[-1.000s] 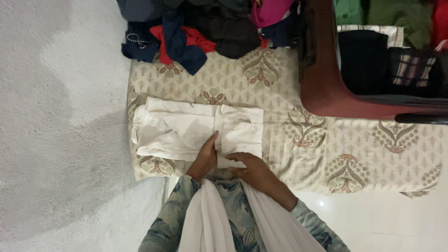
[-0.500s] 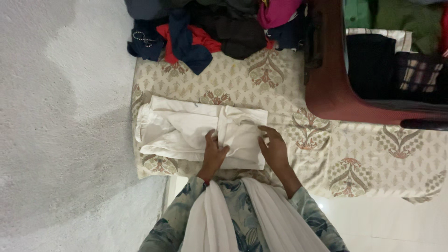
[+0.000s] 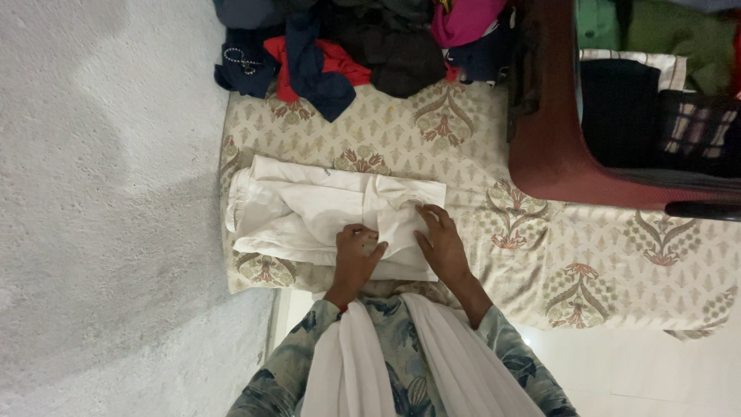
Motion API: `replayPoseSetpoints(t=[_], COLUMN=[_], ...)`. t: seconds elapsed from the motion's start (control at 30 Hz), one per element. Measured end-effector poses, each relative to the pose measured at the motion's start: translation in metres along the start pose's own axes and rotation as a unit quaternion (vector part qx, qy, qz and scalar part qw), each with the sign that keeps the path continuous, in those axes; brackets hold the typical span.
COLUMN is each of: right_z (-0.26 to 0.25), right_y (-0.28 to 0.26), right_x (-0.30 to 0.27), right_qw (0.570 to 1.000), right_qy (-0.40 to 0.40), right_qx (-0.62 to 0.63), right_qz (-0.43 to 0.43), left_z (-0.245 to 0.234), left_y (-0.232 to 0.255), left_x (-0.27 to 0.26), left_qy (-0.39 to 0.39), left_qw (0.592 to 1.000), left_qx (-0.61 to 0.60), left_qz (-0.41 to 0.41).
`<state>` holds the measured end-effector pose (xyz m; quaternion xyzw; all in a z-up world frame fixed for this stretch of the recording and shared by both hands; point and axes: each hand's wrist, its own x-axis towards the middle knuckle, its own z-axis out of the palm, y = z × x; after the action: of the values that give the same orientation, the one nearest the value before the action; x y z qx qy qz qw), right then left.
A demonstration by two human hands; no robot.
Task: The person folds a white shirt by hand and places it into an open suitcase.
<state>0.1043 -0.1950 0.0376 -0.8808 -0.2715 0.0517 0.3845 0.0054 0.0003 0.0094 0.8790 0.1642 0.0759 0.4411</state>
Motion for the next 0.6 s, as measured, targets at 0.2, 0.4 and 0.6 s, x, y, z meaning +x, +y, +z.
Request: replayPoseSetpoints(t=[0.2,0.4,0.6], right_z=[-0.005,0.005,0.002], right_y=[-0.01,-0.003,-0.003], right_x=[0.001,-0.007,-0.011], right_qw=[0.987,0.984,0.982], right_qy=[-0.088,-0.075,-0.122], right_qx=[0.04,0.106,0.112], right_qz=[0.126,0.123,0.088], left_z=[-0.016,-0.017,0.011], left_y=[0.019,0.026,0.003], left_x=[-0.007,0.001,0.035], left_qy=[-0.087,-0.151,-0.12], left_qw=[0.987,0.958,0.96], left_qx=[-0.117,-0.195,-0.169], left_qz=[0.072,-0.146,-0.19])
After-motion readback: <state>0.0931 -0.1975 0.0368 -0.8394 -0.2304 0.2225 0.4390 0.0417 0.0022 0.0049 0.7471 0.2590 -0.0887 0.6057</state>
